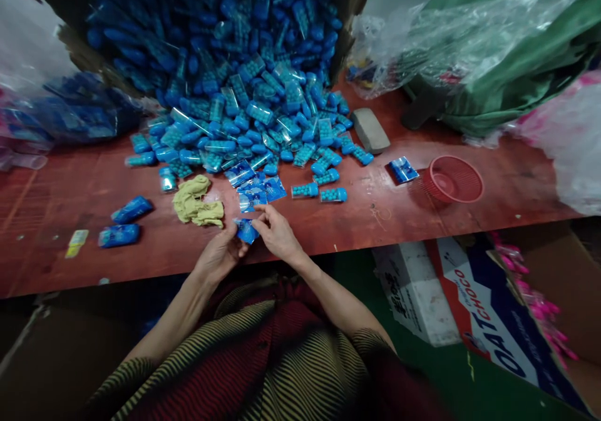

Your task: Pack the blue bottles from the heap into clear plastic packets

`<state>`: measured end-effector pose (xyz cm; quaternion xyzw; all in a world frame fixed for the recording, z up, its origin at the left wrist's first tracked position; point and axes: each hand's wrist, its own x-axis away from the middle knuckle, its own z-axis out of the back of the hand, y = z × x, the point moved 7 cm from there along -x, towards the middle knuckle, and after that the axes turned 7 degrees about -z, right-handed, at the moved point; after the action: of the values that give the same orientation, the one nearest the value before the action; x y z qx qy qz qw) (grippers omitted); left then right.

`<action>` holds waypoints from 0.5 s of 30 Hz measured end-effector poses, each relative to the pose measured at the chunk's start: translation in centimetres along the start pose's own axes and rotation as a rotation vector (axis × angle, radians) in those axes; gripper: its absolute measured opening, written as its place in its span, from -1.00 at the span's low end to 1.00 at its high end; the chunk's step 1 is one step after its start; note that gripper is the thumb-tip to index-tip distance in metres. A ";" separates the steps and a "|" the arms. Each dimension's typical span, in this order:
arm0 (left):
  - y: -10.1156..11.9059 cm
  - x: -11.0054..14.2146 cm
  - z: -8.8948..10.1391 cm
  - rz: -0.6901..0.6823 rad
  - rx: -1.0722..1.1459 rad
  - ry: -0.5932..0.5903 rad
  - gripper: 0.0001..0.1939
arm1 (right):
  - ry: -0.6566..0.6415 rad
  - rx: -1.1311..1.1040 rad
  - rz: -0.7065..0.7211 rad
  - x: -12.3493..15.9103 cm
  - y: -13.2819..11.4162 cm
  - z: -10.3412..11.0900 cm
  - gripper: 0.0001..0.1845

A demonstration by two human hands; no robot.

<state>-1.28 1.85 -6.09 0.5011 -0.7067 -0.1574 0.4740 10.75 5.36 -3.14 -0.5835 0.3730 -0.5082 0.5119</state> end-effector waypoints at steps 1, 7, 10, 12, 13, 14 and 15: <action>0.0 0.1 -0.1 0.018 -0.006 -0.027 -0.72 | -0.016 0.016 0.002 0.0 -0.2 0.0 -0.68; 0.0 0.6 0.8 0.117 0.023 0.131 -0.80 | 0.059 0.422 0.159 0.2 -3.6 2.4 -0.69; -0.2 1.0 0.8 0.183 0.074 0.213 -0.83 | 0.272 0.897 0.174 -0.3 -4.2 5.7 -0.60; -0.4 1.2 0.6 0.217 0.121 0.214 -0.82 | 0.328 1.072 0.127 -0.9 -3.5 7.7 -0.60; -0.5 1.3 0.4 0.235 0.145 0.208 -0.80 | 0.328 1.107 0.122 -1.2 -3.1 8.4 -0.61; -0.6 1.3 0.3 0.253 0.167 0.202 -0.78 | 0.327 1.118 0.120 -1.5 -2.7 9.0 -0.63; -0.7 1.4 0.2 0.267 0.185 0.196 -0.76 | 0.318 1.115 0.126 -1.7 -2.4 9.4 -0.65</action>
<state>-1.14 0.30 -6.01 0.4573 -0.7287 0.0222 0.5093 19.37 9.56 -0.80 -0.1193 0.1552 -0.6778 0.7087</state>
